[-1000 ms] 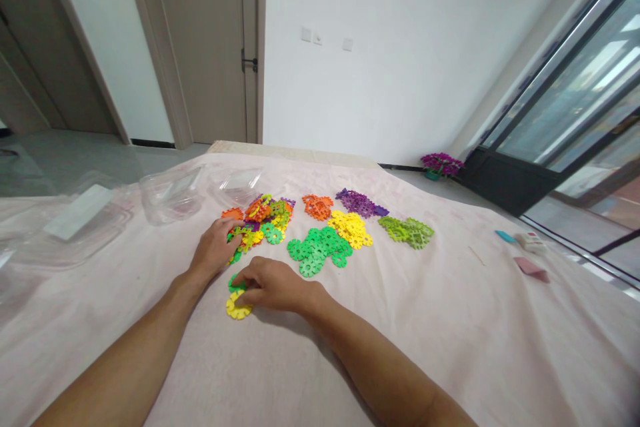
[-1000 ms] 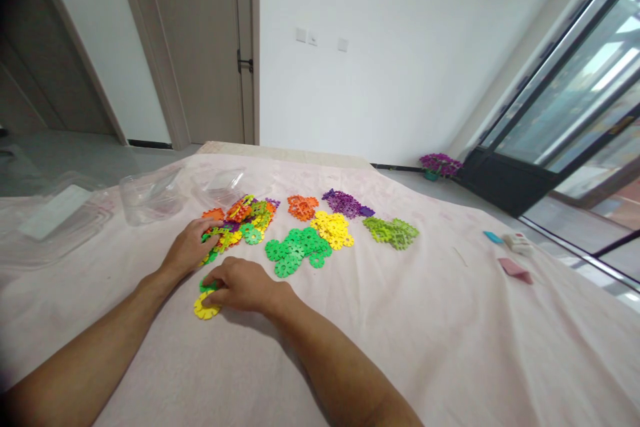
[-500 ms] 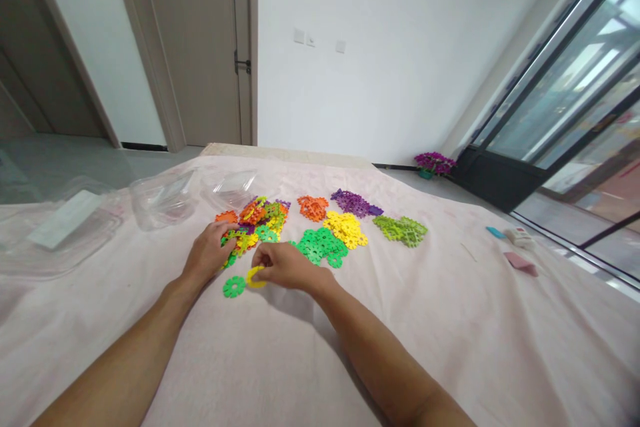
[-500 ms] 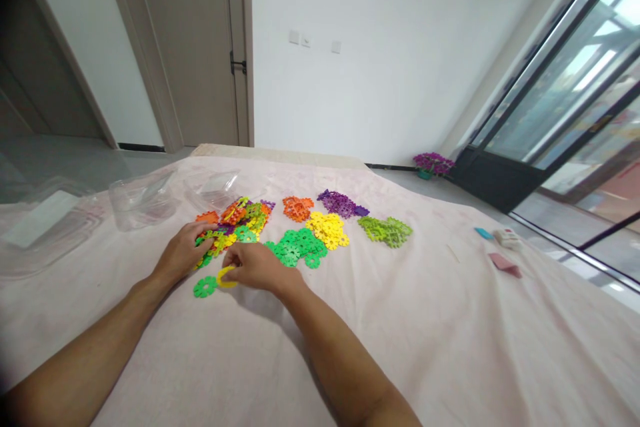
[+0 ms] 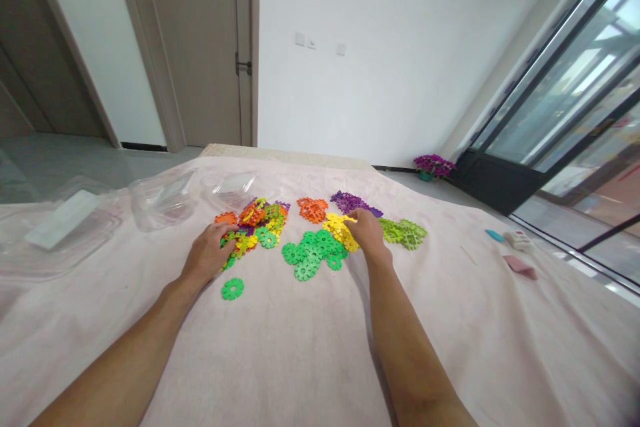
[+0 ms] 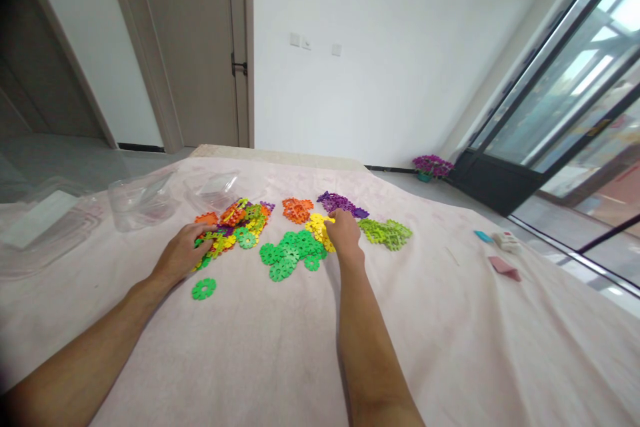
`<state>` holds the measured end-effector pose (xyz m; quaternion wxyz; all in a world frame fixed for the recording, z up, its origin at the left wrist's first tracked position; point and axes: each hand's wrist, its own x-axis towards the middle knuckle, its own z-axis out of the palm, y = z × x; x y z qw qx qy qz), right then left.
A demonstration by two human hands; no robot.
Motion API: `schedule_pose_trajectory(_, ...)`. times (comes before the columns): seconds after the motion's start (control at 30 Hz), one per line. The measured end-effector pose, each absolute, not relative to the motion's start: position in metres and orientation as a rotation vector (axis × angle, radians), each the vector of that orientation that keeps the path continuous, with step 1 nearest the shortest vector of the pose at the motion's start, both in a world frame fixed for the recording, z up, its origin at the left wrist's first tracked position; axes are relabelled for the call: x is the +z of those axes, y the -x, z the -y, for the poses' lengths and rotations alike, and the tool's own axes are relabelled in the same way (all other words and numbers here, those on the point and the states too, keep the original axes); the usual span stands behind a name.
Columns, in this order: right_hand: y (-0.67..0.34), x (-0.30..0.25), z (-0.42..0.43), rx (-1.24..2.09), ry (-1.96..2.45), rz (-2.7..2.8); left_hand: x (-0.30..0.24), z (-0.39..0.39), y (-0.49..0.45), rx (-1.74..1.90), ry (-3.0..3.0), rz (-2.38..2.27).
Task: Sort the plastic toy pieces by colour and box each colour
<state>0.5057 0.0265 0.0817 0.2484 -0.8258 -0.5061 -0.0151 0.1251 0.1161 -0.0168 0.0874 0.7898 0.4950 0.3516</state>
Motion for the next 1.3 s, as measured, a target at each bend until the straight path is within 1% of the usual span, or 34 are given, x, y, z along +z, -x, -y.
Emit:
schedule_pose_trajectory(0.07,-0.496,0.086,-0.026,-0.068,2.212,1.414,-0.016,-0.116,-0.125,1.032,-2.359,-1.474)
schedule_pose_trajectory(0.1,-0.487,0.088,-0.027,-0.026,2.16,1.473,-0.016,-0.116,-0.125,1.028,-2.361,-1.476)
schedule_pose_trajectory(0.27,-0.404,0.086,-0.026,0.466,1.654,2.024,-0.014,-0.114,-0.125,1.035,-2.367,-1.466)
schedule_pose_trajectory(0.33,-0.368,0.078,-0.018,0.587,1.487,2.207,-0.013,-0.113,-0.125,1.048,-2.359,-1.462)
schedule_pose_trajectory(0.4,-0.338,0.068,-0.007,0.582,1.402,2.337,-0.013,-0.113,-0.125,1.056,-2.344,-1.466)
schedule_pose_trajectory(0.47,-0.317,0.058,0.004,0.499,1.372,2.417,-0.011,-0.113,-0.125,1.064,-2.331,-1.471)
schedule_pose_trajectory(0.6,-0.297,0.043,0.016,0.342,1.463,2.414,-0.009,-0.112,-0.126,1.07,-2.32,-1.463)
schedule_pose_trajectory(0.9,-0.294,0.041,0.011,0.219,1.522,2.423,-0.009,-0.111,-0.126,1.06,-2.253,-1.494)
schedule_pose_trajectory(1.1,-0.341,0.071,-0.005,0.26,1.798,2.204,-0.003,-0.108,-0.127,1.049,-2.196,-1.507)
schedule_pose_trajectory(1.17,-0.365,0.086,-0.008,0.325,1.858,2.252,-0.001,-0.107,-0.127,1.054,-2.165,-1.498)
schedule_pose_trajectory(1.3,-0.398,0.115,-0.006,0.157,1.99,2.037,0.001,-0.101,-0.133,1.129,-2.086,-1.308)
